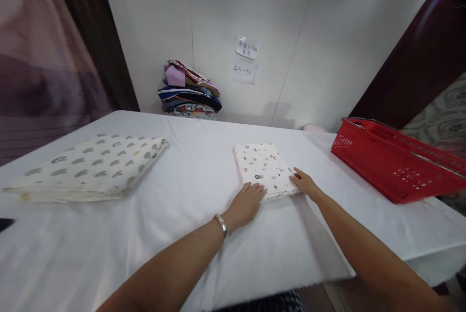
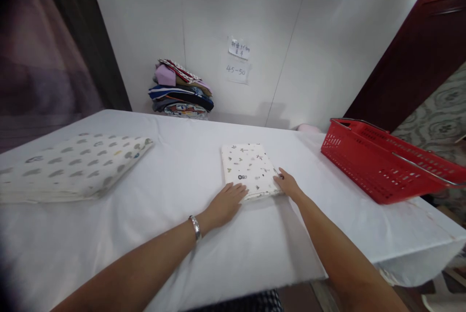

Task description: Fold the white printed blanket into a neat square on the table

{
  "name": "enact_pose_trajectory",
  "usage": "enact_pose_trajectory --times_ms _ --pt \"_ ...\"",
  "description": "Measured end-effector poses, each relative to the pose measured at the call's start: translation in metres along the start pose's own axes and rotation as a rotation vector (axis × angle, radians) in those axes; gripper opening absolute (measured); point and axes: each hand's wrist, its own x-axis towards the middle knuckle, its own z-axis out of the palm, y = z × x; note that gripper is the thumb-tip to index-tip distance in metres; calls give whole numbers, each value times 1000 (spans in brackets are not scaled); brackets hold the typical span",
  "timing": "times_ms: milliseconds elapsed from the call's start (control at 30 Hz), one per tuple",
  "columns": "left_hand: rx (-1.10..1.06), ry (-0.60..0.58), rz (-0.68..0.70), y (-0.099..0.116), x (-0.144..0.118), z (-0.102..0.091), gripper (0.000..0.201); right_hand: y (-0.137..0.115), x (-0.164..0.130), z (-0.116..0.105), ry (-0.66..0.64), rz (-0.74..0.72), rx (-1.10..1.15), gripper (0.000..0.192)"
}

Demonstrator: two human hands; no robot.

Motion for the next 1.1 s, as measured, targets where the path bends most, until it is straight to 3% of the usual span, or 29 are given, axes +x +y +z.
enact_pose_trajectory --times_ms 133,233,367,467,567,667,767,900,1100 --pt "63 25 0 -9 -2 -3 45 0 -20 -4 15 33 56 60" --pt "124 61 -71 -38 -13 -17 41 -12 -52 4 -64 73 220 70" --pt "244 127 -410 -85 -38 -46 42 -32 -104 23 -368 42 434 91" --pt "261 196 -584 -94 -51 -61 44 -36 -117 27 -356 -50 492 79" --pt "222 247 -553 -72 -50 -60 48 -29 -100 21 -203 -31 534 54" --pt "148 197 -352 -39 -40 -46 51 -15 -71 15 -94 5 594 38" --pt "114 124 -160 -16 -27 -30 53 -4 -45 16 -44 15 646 36" --pt "133 126 -124 -10 -13 -17 46 -1 -17 26 48 2 649 38" --pt "202 187 -120 -16 -3 -13 31 -10 32 43 210 7 580 47"
